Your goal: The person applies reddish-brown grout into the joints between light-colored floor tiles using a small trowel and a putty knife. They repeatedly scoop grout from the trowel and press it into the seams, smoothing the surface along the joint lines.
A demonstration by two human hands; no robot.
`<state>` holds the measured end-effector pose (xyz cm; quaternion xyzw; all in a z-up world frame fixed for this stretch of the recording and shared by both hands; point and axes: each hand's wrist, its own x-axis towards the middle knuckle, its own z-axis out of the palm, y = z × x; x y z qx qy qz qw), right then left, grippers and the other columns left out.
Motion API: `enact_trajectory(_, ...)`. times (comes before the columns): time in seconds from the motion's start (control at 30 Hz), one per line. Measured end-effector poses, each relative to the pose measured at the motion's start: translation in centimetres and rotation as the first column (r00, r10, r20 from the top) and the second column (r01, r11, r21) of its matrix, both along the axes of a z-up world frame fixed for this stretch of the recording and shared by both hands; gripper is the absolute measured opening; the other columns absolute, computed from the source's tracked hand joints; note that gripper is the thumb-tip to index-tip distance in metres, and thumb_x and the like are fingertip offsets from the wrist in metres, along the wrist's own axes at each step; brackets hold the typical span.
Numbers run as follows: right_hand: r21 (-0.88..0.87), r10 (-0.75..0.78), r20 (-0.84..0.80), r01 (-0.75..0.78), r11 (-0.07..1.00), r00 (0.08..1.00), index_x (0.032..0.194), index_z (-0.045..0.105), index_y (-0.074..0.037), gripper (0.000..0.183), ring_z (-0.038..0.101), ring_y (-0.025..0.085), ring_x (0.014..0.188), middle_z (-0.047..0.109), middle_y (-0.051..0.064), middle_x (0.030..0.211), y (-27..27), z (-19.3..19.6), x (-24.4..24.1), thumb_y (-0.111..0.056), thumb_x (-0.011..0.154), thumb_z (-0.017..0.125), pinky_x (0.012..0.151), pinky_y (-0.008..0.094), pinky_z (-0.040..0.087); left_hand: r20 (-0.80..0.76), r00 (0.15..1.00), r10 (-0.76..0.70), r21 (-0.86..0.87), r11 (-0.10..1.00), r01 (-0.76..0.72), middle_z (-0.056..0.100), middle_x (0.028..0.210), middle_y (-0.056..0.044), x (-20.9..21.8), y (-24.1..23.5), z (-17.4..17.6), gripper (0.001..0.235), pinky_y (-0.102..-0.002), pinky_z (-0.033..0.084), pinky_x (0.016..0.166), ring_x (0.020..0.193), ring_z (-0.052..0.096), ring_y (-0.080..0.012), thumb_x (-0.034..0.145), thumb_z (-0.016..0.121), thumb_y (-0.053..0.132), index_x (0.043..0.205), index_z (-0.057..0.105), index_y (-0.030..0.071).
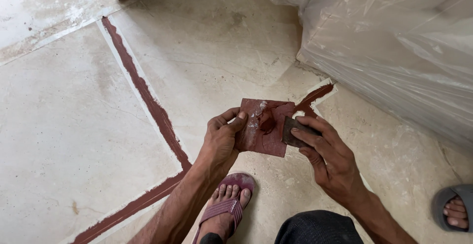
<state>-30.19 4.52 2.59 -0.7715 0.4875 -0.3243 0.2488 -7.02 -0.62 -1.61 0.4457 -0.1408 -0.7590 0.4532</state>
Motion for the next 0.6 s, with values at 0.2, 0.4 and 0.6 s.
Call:
enact_trajectory(0.2, -0.126, 0.195, -0.269, -0.235, 0.964, 0.943, 0.127, 0.067, -0.018, 0.041, 0.059, 0.024, 0.133, 0.061, 0.004, 0.141, -1.6, 1.0, -2.0, -0.007, 0.088, 0.067, 0.119, 0.050, 0.039, -0.003, 0.997, -0.071, -0.071, 0.995, 0.071, 0.075, 0.095, -0.009, 1.1, -0.1, 0.0, 0.026, -0.030, 0.067, 0.069, 0.074, 0.071, -0.0118, 0.102, 0.056, 0.013, 0.117, 0.067, -0.004)
enact_trajectory(0.4, -0.057, 0.313, -0.562, -0.413, 0.909, 0.766, 0.122, 0.068, -0.018, 0.044, 0.059, 0.028, 0.127, 0.062, 0.006, 0.136, -3.6, 3.3, -4.0, -0.006, 0.080, 0.065, 0.116, 0.052, 0.043, -0.113, 0.992, -0.054, -0.143, 0.989, 0.038, 0.076, 0.095, -0.012, 3.1, -1.4, -2.4, 0.028, -0.027, 0.064, 0.060, 0.070, 0.070, -0.0122, 0.101, 0.060, 0.012, 0.123, 0.067, -0.004)
enact_trajectory(0.6, 0.082, 0.083, -0.543, -0.045, 0.996, 0.836, 0.128, 0.064, -0.013, 0.038, 0.059, 0.034, 0.123, 0.056, 0.013, 0.142, -4.4, -2.5, -7.9, -0.009, 0.091, 0.067, 0.102, 0.042, 0.053, -0.072, 0.997, -0.003, -0.113, 0.994, -0.005, 0.074, 0.104, -0.017, 5.5, -1.1, 0.3, 0.030, -0.032, 0.068, 0.075, 0.083, 0.075, -0.0156, 0.102, 0.054, 0.013, 0.124, 0.063, -0.006)
